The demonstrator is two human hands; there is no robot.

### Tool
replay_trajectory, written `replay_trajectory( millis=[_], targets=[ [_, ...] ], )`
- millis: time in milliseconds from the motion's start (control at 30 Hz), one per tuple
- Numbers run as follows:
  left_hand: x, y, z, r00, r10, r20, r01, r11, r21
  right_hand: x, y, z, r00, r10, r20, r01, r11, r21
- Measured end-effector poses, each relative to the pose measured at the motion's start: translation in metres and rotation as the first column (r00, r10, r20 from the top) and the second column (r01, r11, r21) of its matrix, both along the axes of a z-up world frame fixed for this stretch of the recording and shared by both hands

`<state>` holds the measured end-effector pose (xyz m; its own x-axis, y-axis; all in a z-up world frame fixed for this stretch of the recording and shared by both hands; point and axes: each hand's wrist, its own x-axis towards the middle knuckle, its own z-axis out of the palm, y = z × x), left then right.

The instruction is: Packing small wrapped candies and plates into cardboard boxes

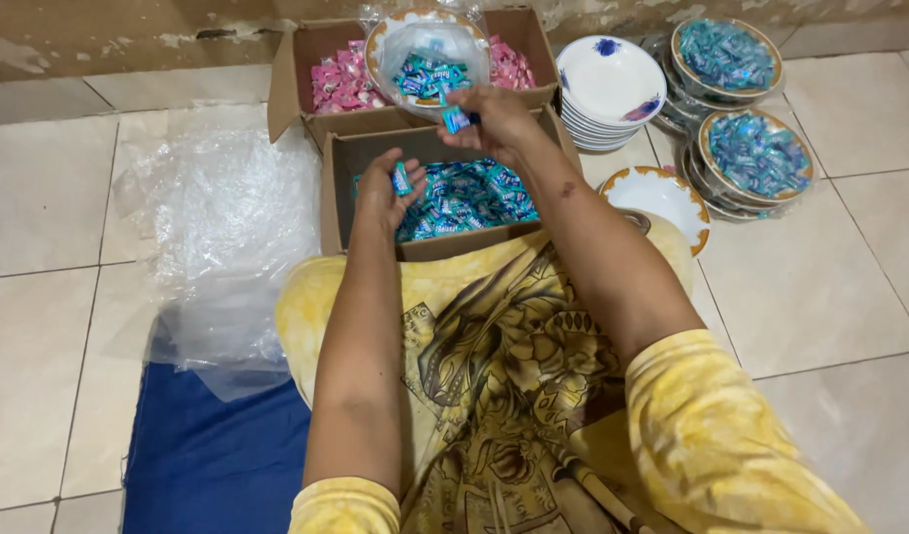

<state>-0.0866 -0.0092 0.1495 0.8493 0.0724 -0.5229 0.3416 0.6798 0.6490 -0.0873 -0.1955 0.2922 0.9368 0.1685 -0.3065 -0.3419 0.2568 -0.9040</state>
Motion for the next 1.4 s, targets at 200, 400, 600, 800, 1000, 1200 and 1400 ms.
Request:
replay_trajectory(
  millis=[200,400,600,800,1000,1200,1400],
  targets=[
    [0.025,0.000,-0.089,0.917,-0.370,-0.146,0.397,0.881,0.259,0.073,-0.042,-0.211,0.945,0.223,-0.239,-0.309,0.849,-0.429],
    [0.085,0.015,-0.193,0.807,-0.486,-0.336,0.448,0.132,0.884,0.099,-0.056,-0.247,0.869,0.414,-0.270,-0.466,0.505,-0.726],
    [0.096,0.004,-0.194,0.707,-0.608,-0.361,0.336,-0.160,0.928,0.116,-0.047,-0.283,0.739,0.649,-0.181,-0.405,0.213,-0.889],
    [0.070,-0.019,-0.210,0.594,-0.584,-0.554,0.431,-0.351,0.831,0.096,-0.054,-0.328,0.585,0.757,-0.290,-0.353,-0.085,-0.932],
    [0.064,-0.011,-0.150,0.632,-0.667,-0.394,0.470,-0.075,0.880,0.092,-0.055,-0.330,0.556,0.794,-0.246,-0.369,-0.030,-0.929],
    [0.055,-0.023,-0.088,0.864,-0.475,-0.169,0.498,0.755,0.427,0.077,-0.048,-0.225,0.884,0.329,-0.333,-0.439,0.831,-0.343],
    [0.059,-0.009,-0.096,0.847,-0.517,-0.121,0.525,0.781,0.337,0.094,-0.064,-0.233,0.907,0.281,-0.313,-0.252,0.959,0.128]
  ],
)
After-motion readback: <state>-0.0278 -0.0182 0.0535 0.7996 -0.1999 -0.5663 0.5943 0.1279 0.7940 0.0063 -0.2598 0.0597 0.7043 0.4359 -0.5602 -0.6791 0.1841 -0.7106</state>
